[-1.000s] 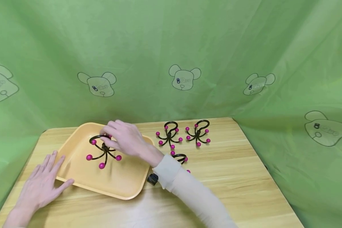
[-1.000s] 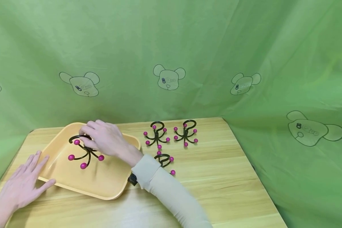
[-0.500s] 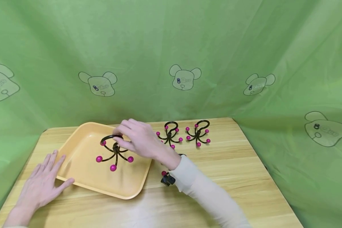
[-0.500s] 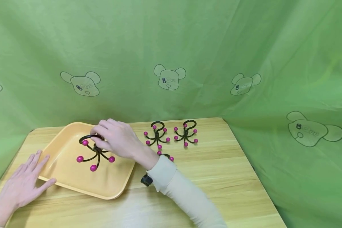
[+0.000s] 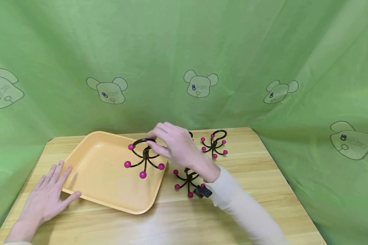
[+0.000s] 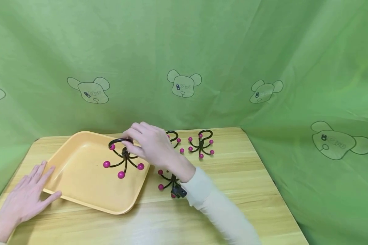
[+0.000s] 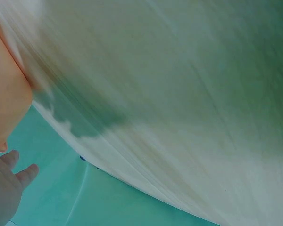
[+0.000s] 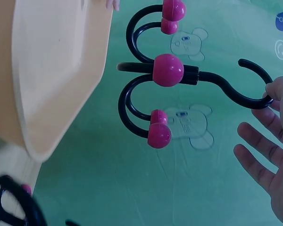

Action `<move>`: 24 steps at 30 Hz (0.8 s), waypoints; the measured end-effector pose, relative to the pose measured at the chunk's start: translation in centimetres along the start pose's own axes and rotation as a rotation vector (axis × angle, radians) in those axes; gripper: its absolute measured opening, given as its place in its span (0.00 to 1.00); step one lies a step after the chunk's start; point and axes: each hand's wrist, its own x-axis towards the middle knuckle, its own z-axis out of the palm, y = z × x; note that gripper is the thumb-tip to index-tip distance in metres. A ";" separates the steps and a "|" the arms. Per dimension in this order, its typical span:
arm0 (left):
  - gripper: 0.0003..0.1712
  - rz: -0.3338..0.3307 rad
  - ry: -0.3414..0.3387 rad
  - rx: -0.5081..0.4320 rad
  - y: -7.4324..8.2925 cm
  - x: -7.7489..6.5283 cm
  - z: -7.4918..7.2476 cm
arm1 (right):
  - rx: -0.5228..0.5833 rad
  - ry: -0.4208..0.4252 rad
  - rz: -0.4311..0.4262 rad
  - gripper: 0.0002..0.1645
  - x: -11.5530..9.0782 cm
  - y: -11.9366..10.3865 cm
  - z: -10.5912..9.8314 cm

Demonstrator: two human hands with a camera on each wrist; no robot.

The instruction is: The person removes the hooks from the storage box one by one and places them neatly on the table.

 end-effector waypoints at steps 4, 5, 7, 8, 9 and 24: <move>0.58 0.001 0.003 0.005 0.0 0.0 0.0 | 0.001 0.026 0.004 0.07 -0.8 0.9 -1.2; 0.58 0.002 0.003 0.007 0.0 0.0 0.1 | 0.002 0.030 0.008 0.08 -1.1 1.2 -1.5; 0.58 0.002 0.004 0.009 0.0 0.1 0.1 | 0.002 0.034 0.017 0.08 -1.5 1.6 -2.1; 0.58 0.003 0.005 0.010 0.0 0.1 0.1 | 0.002 0.035 0.025 0.08 -1.7 1.8 -2.4; 0.58 0.003 0.005 0.011 0.0 0.1 0.1 | 0.000 0.035 0.032 0.08 -2.0 1.9 -2.7; 0.58 0.004 0.016 0.012 -0.1 0.0 0.2 | -0.053 0.102 0.071 0.14 -5.3 4.7 -6.3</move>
